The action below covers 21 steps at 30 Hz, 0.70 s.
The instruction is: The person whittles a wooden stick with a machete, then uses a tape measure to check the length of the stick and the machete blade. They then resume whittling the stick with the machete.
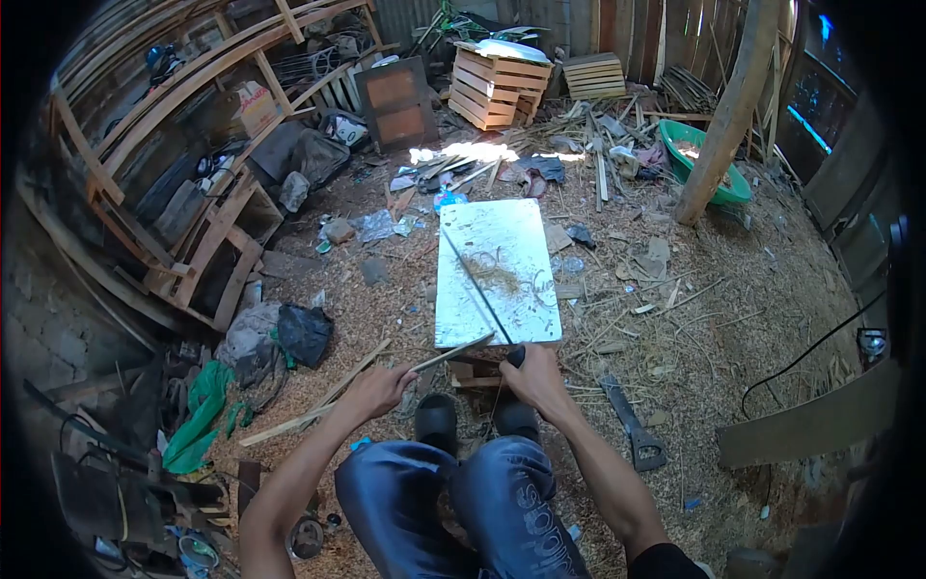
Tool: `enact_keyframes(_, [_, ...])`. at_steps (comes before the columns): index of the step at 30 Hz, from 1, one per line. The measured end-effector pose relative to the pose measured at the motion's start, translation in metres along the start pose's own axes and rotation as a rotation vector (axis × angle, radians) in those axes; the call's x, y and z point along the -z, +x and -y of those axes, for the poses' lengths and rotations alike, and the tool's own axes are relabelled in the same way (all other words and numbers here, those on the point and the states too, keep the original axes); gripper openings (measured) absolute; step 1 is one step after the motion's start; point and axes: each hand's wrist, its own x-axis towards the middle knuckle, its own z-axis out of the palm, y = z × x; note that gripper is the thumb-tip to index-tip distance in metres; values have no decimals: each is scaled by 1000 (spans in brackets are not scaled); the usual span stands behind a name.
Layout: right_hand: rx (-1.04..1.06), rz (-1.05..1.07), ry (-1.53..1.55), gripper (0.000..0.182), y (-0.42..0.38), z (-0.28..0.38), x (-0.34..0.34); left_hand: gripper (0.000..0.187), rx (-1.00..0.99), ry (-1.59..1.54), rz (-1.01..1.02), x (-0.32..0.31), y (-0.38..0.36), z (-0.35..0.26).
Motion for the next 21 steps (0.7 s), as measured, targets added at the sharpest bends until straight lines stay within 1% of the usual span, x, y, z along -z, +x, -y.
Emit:
enact_keyframes(3, [-21,-19,141,33,-5,24,9,33,-1,60,-33,2,-2,-5])
enact_keyframes(4, [-8,-59,119,32,-4,18,2,33,-6,66,-42,1,-2,-3])
enact_keyframes(6, [-55,40,64,33,3,-28,-25,33,-19,77,-69,-3,-1,0])
enact_keyframes(7, [-73,82,38,33,4,-30,-27,32,-16,93,-70,-2,-2,-1])
enact_keyframes(11, [-20,49,-64,34,8,-36,-29,30,11,109,-37,0,-6,-7])
enact_keyframes(12, [-41,49,-28,34,3,-23,-21,30,17,107,-27,3,-3,-7])
enact_keyframes(15, [-11,-5,45,33,-6,19,2,30,3,92,-41,1,-3,-5])
enact_keyframes(18, [-32,-48,108,33,-6,26,2,30,-18,79,-57,-4,-1,3])
enact_keyframes(19, [-39,-22,67,33,-1,4,-13,30,-10,78,-38,-4,-3,3])
enact_keyframes(20, [-42,-3,24,34,9,-36,-36,30,-6,78,-25,-2,-4,1])
enact_keyframes(21, [-41,10,-18,34,10,-39,-38,30,-6,81,-17,1,-2,-1])
